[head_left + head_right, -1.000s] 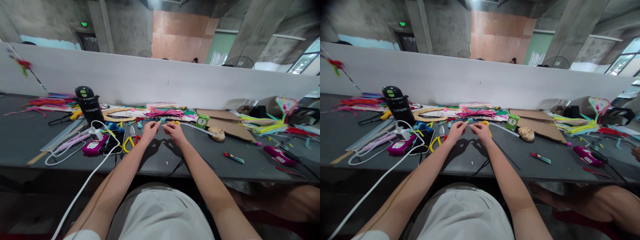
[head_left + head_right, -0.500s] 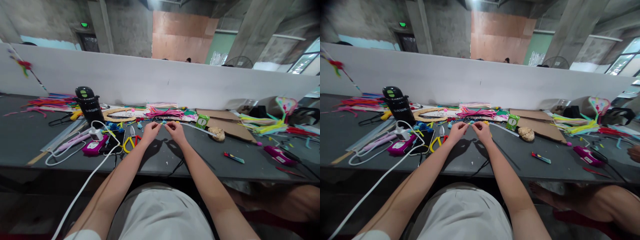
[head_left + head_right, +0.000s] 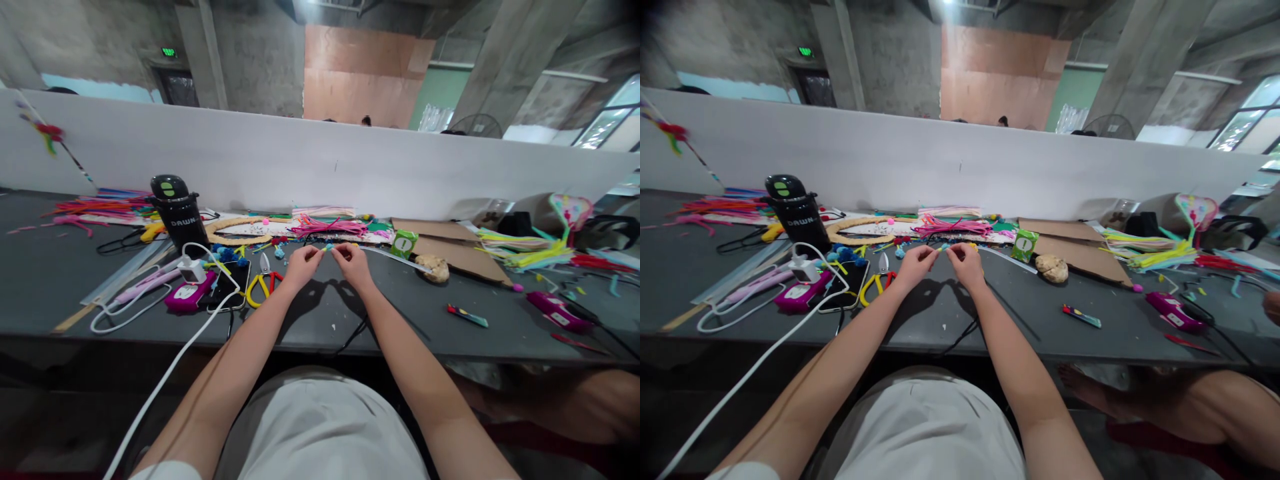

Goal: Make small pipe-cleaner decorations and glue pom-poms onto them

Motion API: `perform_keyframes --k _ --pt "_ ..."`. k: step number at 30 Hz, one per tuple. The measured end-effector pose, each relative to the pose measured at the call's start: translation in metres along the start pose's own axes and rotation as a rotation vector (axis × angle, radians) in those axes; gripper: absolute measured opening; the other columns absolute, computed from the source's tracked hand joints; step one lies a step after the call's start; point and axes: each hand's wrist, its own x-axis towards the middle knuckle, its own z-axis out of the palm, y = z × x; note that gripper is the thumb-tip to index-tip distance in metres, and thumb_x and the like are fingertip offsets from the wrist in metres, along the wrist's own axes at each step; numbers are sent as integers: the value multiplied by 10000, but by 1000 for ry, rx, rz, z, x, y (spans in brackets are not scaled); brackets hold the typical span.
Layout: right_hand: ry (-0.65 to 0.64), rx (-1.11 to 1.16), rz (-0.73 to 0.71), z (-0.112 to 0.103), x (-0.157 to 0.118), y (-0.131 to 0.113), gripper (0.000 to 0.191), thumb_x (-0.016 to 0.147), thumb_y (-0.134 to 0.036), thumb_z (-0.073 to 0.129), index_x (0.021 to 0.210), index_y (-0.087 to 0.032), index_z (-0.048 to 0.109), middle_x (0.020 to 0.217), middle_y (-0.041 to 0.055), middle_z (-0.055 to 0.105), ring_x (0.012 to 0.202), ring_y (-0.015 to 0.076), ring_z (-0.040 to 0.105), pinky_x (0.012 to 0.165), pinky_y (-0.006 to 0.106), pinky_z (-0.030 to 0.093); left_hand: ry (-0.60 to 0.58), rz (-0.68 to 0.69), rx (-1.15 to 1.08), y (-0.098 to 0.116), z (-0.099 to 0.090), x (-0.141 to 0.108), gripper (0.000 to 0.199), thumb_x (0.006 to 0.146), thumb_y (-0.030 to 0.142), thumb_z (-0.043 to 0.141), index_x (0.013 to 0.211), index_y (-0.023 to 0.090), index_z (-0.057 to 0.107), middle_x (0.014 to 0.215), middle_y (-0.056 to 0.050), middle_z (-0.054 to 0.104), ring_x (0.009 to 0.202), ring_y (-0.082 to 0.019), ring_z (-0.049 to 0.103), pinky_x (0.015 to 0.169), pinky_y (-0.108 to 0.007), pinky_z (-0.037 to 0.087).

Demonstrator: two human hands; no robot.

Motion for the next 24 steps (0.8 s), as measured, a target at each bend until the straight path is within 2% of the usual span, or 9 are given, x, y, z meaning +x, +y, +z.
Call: perform_keyframes --k 7,13,24 --pt "12 4 -82 1 0 2 242 846 -416 552 828 -190 637 810 54 668 695 167 579 667 298 467 -21 1 54 1 -1 0 306 804 440 572 706 152 613 577 8 553 552 -113 478 533 -225 361" --pt "-33 10 -61 2 -1 2 216 845 -402 547 838 -201 625 833 63 670 708 177 582 627 299 466 -7 -34 61 4 -2 -1 321 801 446 564 688 149 607 557 10 539 544 -113 462 528 -229 349" --pt "23 -49 -99 0 -1 3 174 843 -342 550 825 -191 633 813 59 668 716 178 583 687 312 469 -22 -23 55 -1 0 0 348 789 479 570 712 146 631 574 5 557 556 -116 474 537 -229 354"
